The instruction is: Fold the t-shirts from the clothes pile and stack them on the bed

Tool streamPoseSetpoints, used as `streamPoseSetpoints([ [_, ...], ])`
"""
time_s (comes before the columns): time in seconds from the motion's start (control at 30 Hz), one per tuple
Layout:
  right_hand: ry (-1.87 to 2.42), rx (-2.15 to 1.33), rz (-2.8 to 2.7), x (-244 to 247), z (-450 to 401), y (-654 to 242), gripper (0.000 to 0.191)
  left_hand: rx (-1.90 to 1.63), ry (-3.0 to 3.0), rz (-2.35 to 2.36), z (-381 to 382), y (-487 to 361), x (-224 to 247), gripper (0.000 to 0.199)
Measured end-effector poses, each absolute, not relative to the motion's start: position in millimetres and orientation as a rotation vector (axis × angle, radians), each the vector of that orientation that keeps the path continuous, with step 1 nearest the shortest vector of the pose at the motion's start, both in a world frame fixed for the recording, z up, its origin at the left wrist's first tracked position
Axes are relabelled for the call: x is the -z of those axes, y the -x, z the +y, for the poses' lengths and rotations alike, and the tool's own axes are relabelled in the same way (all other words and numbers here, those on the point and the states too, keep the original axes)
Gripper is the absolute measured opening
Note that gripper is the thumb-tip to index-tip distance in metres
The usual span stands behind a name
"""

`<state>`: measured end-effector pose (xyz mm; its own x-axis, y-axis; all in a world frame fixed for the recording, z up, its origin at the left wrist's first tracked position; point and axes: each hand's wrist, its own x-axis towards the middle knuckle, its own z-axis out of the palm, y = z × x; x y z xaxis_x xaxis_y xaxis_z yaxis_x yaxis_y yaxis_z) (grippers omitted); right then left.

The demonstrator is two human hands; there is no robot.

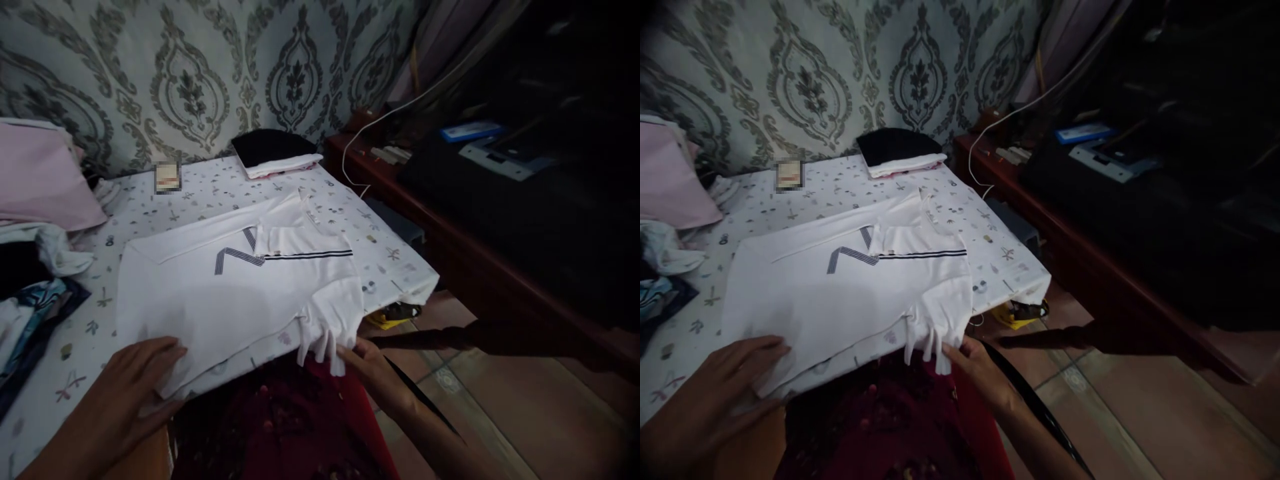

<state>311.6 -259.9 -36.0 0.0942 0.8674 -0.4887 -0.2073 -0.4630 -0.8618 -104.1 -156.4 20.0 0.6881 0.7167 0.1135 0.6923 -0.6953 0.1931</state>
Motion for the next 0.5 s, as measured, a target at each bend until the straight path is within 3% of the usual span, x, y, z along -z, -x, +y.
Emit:
streamPoseSetpoints([
  [0.1, 1.502, -1.579, -0.783, 21, -259, -322, 0.041, -0.287, -2.743, 1.172, -161, 114, -17, 0.032],
  [0.23, 1.518, -1.639, -0.854, -15, -245, -341, 0.04, -0.488, -2.479, 1.327, -158, 116, -24, 0.025],
  [0.5, 1.426, -1.448, -0.947, -73, -100, -339, 0.038, -0.576, -1.414, 1.546, -101, 87, -57, 0.047],
])
